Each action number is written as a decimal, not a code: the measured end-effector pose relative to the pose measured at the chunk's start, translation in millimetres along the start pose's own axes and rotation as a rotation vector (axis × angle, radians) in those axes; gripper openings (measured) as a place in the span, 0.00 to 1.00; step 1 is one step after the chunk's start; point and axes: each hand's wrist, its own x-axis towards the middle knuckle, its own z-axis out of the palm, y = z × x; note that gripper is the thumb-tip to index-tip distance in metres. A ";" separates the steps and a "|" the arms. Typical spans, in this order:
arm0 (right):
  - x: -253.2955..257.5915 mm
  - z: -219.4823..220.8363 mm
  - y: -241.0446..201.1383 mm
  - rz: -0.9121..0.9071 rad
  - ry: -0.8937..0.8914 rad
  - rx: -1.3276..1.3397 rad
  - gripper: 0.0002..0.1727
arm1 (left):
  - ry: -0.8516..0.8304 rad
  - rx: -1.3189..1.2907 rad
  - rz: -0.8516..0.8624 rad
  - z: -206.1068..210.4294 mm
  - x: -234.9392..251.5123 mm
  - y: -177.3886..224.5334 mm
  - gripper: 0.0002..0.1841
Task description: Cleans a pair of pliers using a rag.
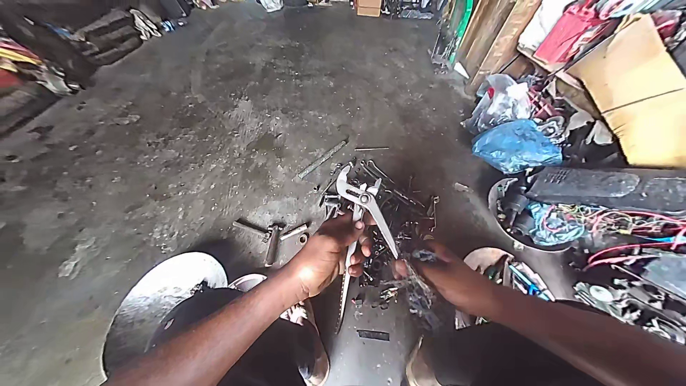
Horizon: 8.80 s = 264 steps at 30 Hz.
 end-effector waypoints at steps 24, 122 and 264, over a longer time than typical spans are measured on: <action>7.2 15.7 2.6 -0.296 0.029 -0.084 0.09 | 0.120 -0.230 0.147 1.2 -5.1 23.7 0.15; 21.2 -3.9 -79.0 -1.008 0.470 -0.716 0.21 | -0.332 -0.507 0.298 14.2 25.0 10.3 0.26; 39.1 -53.5 -31.9 -0.545 0.516 -1.736 0.06 | 0.280 0.443 0.343 -7.3 -20.7 18.7 0.15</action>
